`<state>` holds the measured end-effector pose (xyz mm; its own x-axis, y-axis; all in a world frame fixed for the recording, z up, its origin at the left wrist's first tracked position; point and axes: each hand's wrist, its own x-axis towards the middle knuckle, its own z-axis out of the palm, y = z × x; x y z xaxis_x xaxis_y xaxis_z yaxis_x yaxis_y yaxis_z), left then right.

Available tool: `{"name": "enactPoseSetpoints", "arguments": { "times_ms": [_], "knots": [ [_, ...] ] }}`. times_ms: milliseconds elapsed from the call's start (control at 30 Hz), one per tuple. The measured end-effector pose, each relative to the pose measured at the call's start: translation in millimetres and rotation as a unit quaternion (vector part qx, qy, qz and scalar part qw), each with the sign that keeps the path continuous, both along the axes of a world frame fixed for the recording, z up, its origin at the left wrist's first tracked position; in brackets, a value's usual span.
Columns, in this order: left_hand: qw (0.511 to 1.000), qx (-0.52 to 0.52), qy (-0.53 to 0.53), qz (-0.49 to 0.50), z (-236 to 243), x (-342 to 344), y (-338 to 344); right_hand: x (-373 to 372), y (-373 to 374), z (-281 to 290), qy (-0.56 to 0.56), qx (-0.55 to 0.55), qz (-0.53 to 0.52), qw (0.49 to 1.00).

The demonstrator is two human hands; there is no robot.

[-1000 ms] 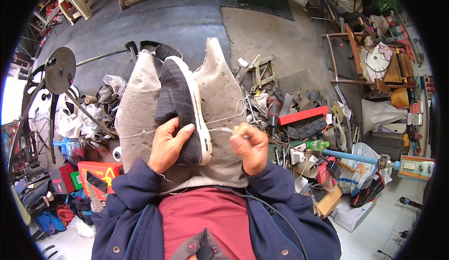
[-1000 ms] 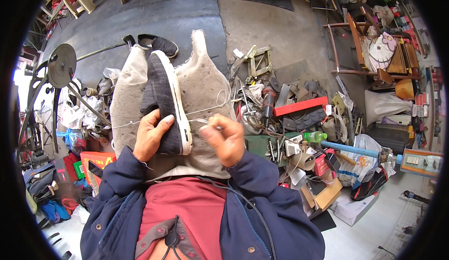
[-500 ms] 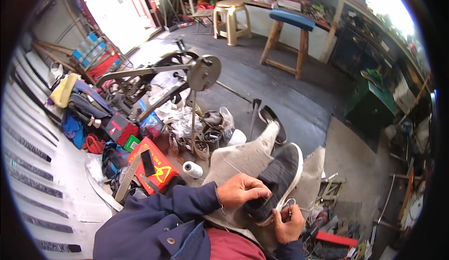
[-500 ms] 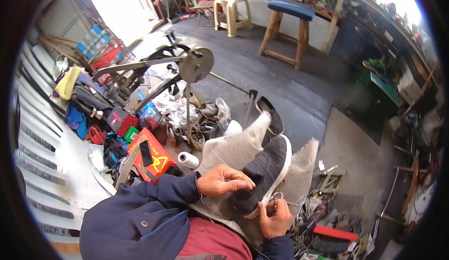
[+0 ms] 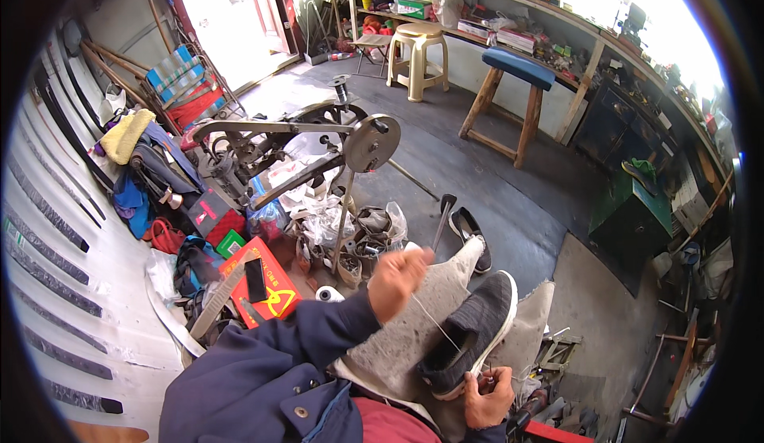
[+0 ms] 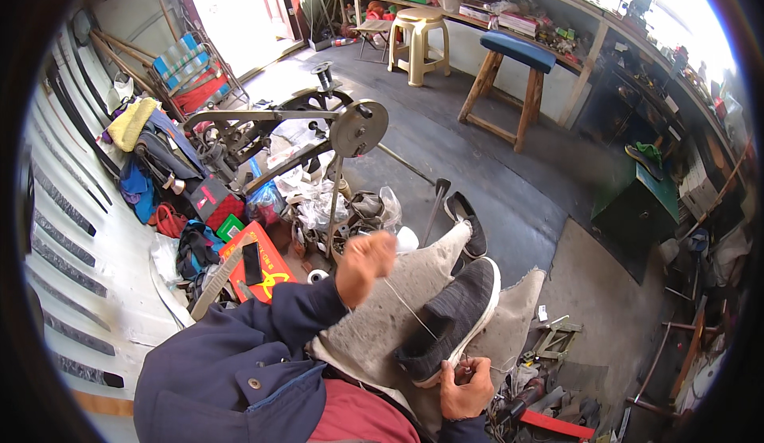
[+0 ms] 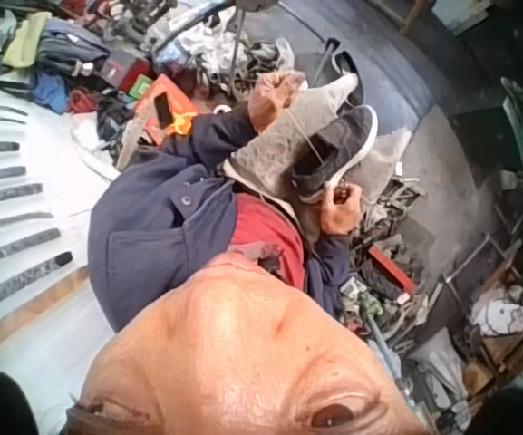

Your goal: The person stitches a black slip-on shoe by hand using a needle and thread, repeatedly pulling the thread through the sole and upper. They then retrieve a key from a green cabinet and use a key-cutting machine to duplicate it.

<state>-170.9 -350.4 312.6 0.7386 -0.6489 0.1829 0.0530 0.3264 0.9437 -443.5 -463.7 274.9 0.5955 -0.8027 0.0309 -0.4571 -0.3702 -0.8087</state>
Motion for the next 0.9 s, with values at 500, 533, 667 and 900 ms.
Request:
{"name": "enactPoseSetpoints", "arguments": {
  "times_ms": [500, 533, 667, 900],
  "knots": [
    [0.877, 0.180, -0.396, -0.206, -20, -89, -36, 7, -32, 5, -0.191, 0.254, 0.025, 0.948],
    [0.882, 0.183, -0.385, -0.200, -19, -85, -41, 10, -34, 6, -0.190, 0.259, 0.025, 0.947],
    [0.886, 0.189, -0.377, -0.195, -21, -74, -43, 13, -44, 5, -0.150, 0.208, 0.049, 0.965],
    [0.899, 0.200, -0.326, -0.215, -34, -72, -41, 6, -32, -16, -0.095, 0.080, 0.056, 0.991]
  ]
}}
